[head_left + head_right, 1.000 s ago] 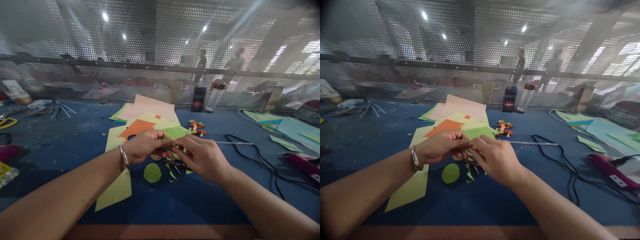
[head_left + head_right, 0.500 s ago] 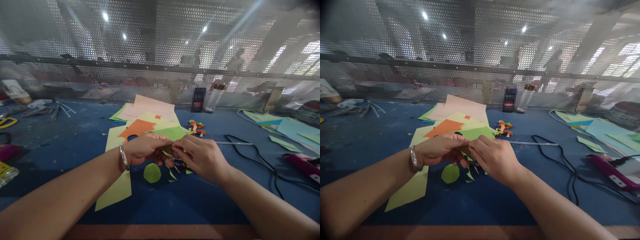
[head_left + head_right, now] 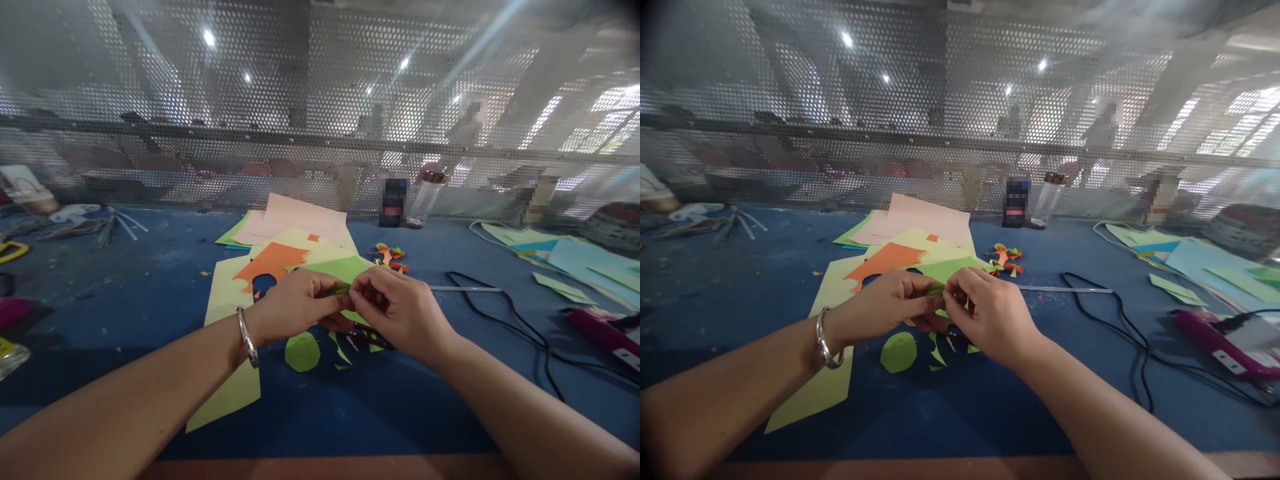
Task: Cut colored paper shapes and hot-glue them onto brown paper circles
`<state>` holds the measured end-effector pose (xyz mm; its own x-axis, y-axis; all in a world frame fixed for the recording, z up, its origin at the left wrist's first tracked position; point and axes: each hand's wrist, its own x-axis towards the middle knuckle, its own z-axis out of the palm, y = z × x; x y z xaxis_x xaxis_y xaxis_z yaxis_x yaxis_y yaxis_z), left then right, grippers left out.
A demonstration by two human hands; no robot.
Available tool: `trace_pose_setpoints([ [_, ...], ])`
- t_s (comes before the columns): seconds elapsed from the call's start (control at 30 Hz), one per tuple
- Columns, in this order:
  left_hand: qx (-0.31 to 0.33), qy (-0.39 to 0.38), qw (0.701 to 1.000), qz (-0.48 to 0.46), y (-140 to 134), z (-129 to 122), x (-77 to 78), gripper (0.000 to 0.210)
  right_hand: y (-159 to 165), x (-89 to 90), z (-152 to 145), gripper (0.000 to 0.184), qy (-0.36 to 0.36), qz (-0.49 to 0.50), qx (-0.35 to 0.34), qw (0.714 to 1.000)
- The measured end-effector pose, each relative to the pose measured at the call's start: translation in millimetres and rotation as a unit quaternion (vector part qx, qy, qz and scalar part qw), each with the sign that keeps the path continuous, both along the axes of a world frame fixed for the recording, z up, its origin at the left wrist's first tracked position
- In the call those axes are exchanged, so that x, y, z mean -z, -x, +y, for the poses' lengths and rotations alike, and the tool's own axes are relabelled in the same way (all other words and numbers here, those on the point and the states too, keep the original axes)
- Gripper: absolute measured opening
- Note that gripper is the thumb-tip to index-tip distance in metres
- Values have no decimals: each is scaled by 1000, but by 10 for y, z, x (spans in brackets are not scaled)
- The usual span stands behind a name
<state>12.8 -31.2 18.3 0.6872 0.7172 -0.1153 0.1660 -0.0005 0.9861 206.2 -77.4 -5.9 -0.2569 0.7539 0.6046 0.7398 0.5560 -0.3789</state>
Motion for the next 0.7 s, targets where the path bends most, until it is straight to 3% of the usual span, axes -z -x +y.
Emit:
trace_pose_setpoints([
  [0.1, -14, -8, 1000, 18, -6, -11, -12, 12, 4, -2, 1, 7, 1, 2, 3, 1000],
  [0.33, -9, -72, 995, 61, 20, 19, 32, 21, -4, 3, 16, 6, 10, 4, 5, 1000],
  [0.47, -9, -89, 994, 56, 18, 35, 70, 14, 0, -1, 7, 4, 19, 6, 3, 1000],
  [0.7, -44, -43, 998, 18, 2, -7, 0, 12, -5, -24, 9, 8, 33, 56, 6, 998],
])
